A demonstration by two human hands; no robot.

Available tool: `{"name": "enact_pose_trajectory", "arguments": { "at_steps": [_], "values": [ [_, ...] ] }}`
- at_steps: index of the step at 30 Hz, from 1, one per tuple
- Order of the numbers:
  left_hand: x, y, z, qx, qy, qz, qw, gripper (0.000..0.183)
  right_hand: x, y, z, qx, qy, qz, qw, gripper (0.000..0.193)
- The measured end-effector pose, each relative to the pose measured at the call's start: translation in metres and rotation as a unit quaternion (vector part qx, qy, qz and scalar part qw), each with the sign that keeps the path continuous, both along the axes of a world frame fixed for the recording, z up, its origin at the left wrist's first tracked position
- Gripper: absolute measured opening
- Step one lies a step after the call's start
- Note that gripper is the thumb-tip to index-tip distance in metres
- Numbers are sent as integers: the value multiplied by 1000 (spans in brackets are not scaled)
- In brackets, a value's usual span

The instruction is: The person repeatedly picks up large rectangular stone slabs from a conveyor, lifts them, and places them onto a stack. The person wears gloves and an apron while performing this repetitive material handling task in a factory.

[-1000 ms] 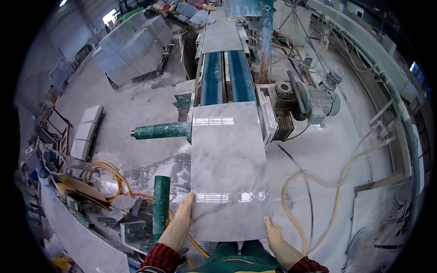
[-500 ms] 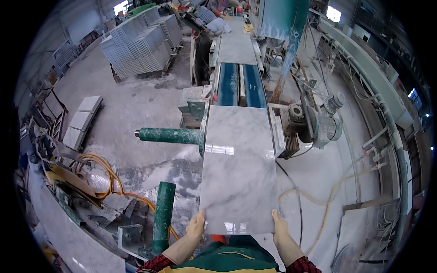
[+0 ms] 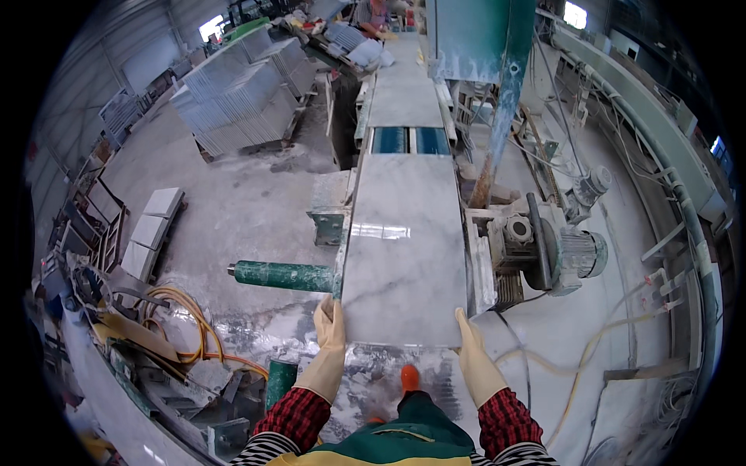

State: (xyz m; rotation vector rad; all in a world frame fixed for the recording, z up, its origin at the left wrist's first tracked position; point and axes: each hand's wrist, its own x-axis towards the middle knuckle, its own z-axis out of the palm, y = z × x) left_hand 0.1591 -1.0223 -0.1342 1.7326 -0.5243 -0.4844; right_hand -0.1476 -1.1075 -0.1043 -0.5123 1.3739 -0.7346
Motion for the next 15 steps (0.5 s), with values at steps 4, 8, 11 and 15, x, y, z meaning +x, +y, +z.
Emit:
{"name": "enact_pose_trajectory", "arguments": {
  "at_steps": [4,8,11,15],
  "values": [
    [-13,-4,55,-60,-362,-102,925,57,-19,-13,-10,-60,128,7,990,57],
    [-29,15,100,-22,-458,-303,835,57,-13,19,39,-408,381,88,825,46],
    [-35,0,113,33,-484,-397,779,54,7,19,56,-582,421,250,650,43],
    [-41,-14,92,47,-522,-374,765,49,33,2,56,-610,464,315,561,46]
  ]
}}
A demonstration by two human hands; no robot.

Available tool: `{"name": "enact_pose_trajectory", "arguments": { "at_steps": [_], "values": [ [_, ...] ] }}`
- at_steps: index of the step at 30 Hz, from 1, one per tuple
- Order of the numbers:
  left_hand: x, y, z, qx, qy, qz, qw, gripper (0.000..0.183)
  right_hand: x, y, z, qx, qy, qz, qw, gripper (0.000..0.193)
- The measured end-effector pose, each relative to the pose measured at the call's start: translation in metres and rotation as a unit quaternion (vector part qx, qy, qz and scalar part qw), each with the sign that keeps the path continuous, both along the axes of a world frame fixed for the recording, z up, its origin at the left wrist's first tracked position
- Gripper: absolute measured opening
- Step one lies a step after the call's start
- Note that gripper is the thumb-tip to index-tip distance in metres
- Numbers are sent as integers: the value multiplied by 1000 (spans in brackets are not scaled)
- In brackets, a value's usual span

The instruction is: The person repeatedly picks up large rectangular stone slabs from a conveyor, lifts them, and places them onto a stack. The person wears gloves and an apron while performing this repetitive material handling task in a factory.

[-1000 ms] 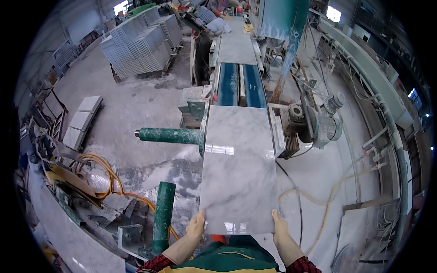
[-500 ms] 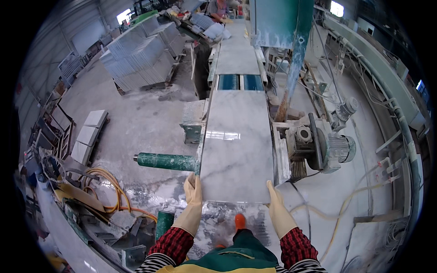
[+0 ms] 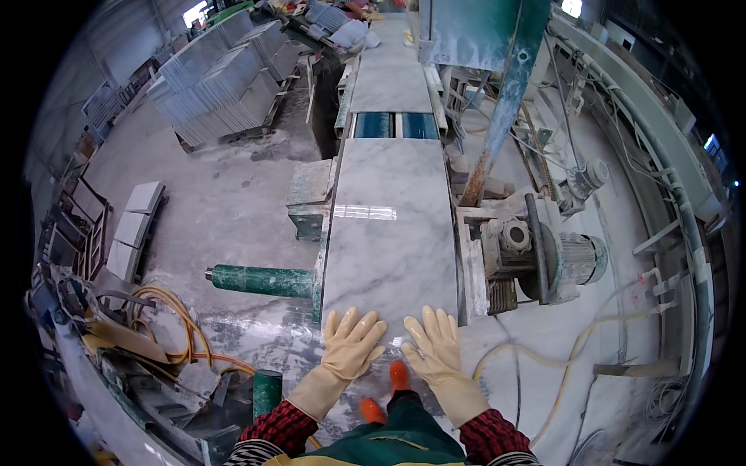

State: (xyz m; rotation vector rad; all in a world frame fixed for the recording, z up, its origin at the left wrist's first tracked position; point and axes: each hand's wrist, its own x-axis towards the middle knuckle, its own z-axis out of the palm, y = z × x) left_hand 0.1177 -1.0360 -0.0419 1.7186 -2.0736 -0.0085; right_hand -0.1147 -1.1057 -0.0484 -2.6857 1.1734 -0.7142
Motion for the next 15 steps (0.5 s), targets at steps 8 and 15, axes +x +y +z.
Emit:
{"name": "enact_pose_trajectory", "arguments": {
  "at_steps": [8,15],
  "values": [
    [13,-18,-18,-33,-4,-62,998,50,7,-14,-16,-23,-4,5,1000,53],
    [26,-53,-28,-61,-9,-82,995,50,14,-44,-30,-67,-9,-8,998,54]
  ]
}}
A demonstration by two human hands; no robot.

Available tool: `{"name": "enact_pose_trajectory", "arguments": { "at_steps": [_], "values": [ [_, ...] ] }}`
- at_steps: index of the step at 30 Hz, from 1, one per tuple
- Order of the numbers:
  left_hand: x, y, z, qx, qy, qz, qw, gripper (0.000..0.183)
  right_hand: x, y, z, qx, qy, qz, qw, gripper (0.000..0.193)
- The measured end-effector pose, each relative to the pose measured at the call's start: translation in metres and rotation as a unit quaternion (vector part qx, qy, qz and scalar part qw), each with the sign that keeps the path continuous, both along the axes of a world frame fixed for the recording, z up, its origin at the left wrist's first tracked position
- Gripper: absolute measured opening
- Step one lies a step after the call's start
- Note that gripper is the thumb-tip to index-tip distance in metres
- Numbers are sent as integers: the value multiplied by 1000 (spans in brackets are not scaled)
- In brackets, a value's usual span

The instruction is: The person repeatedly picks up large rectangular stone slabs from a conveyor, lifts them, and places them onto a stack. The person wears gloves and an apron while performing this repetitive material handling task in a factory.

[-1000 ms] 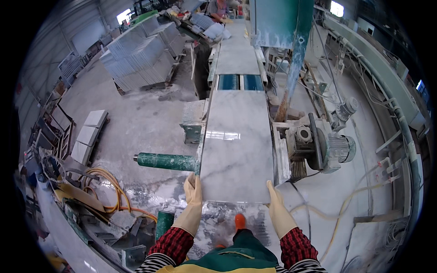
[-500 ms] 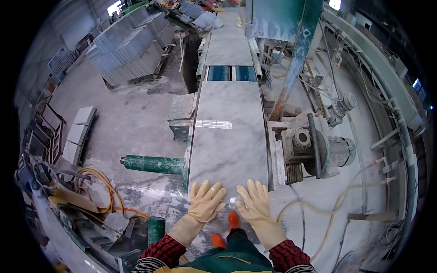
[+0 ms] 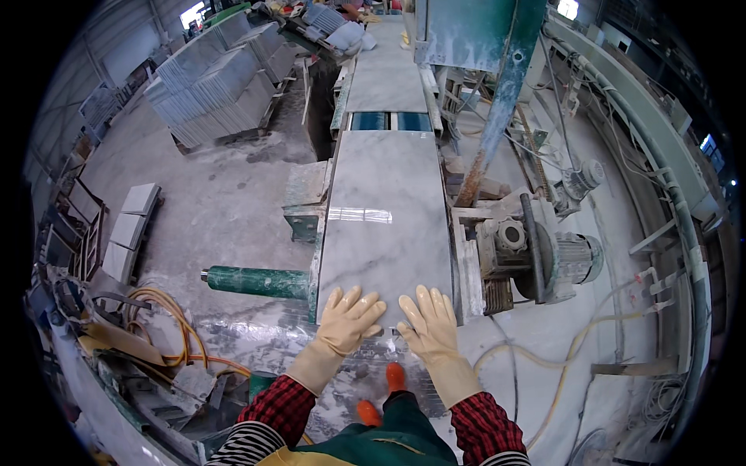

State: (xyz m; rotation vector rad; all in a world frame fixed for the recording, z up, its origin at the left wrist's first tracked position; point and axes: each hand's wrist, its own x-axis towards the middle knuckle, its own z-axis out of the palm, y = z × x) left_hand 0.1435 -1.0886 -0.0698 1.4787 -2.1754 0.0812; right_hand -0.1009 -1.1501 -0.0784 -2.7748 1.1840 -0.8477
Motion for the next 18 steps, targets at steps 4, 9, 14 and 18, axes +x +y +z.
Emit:
{"name": "enact_pose_trajectory", "arguments": {
  "at_steps": [4,9,14,18],
  "values": [
    [15,-37,-4,-9,2,-3,1000,48,16,-39,11,26,-13,13,999,50],
    [27,-76,-10,-4,-2,0,1000,47,28,-75,17,42,-5,16,999,50],
    [29,-94,-9,5,4,10,1000,46,31,-94,20,52,-4,17,999,51],
    [32,-102,-9,4,10,8,1000,47,35,-101,18,53,6,4,999,52]
  ]
}}
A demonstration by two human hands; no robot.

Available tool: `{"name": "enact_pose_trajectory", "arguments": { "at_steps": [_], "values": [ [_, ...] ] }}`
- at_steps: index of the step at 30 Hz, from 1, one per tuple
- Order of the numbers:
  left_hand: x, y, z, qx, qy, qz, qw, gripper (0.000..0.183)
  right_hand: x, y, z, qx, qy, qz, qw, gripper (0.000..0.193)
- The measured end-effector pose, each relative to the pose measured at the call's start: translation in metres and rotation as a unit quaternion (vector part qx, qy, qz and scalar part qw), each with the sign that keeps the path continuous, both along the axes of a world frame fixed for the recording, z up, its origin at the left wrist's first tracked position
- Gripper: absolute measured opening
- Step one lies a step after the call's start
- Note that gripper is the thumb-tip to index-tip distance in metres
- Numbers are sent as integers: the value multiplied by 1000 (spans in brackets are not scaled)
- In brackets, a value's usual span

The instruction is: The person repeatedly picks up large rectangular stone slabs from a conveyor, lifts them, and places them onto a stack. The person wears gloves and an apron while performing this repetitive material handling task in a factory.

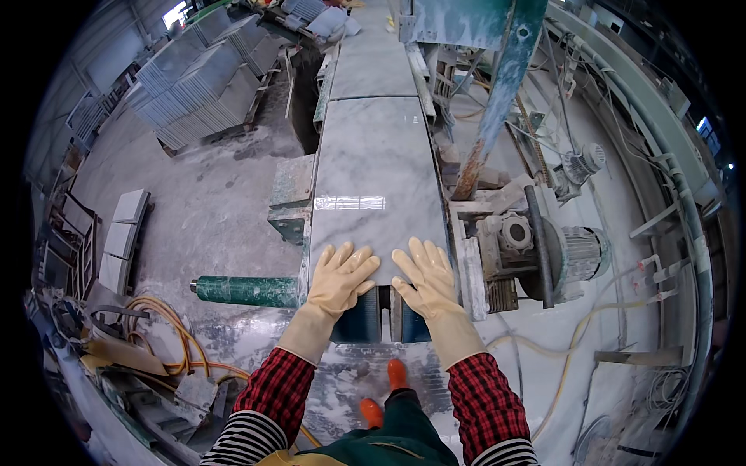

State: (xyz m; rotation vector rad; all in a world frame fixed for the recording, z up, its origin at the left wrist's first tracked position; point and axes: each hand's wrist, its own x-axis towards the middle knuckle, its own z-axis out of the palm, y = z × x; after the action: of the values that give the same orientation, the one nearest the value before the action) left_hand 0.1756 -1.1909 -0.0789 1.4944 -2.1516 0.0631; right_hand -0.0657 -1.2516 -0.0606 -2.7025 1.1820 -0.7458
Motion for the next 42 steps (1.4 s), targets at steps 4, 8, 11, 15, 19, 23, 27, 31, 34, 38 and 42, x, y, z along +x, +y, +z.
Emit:
{"name": "enact_pose_trajectory", "arguments": {
  "at_steps": [4,8,11,15,19,23,27,31,34,38,42],
  "values": [
    [4,-6,1,-5,14,-15,1000,46,1,-4,-7,-11,10,-13,1000,51],
    [7,-13,2,0,10,-22,1000,46,4,-9,-2,14,12,-11,1000,52],
    [10,-19,0,-9,11,-25,1000,45,4,-15,-4,-5,12,-7,1000,52],
    [14,-30,-1,-11,15,-34,999,44,7,-24,-6,3,-2,-3,1000,52],
    [17,-36,-2,-14,22,-27,999,43,10,-29,-3,1,-9,-6,1000,52],
    [18,-39,6,25,18,-29,999,43,13,-29,2,87,1,-15,996,54],
    [15,-45,4,40,7,-27,999,44,12,-27,-14,-13,7,-57,998,54],
    [4,-37,4,32,-34,47,998,44,19,-27,-14,-48,7,-102,994,62],
    [-25,0,38,43,16,0,999,41,18,-14,-24,-97,-15,-197,976,60],
    [-8,132,65,44,40,-75,995,37,0,33,-40,-94,-51,-154,982,53],
    [36,297,33,162,107,44,980,31,-22,105,-47,-66,-41,-110,991,54]
  ]
}}
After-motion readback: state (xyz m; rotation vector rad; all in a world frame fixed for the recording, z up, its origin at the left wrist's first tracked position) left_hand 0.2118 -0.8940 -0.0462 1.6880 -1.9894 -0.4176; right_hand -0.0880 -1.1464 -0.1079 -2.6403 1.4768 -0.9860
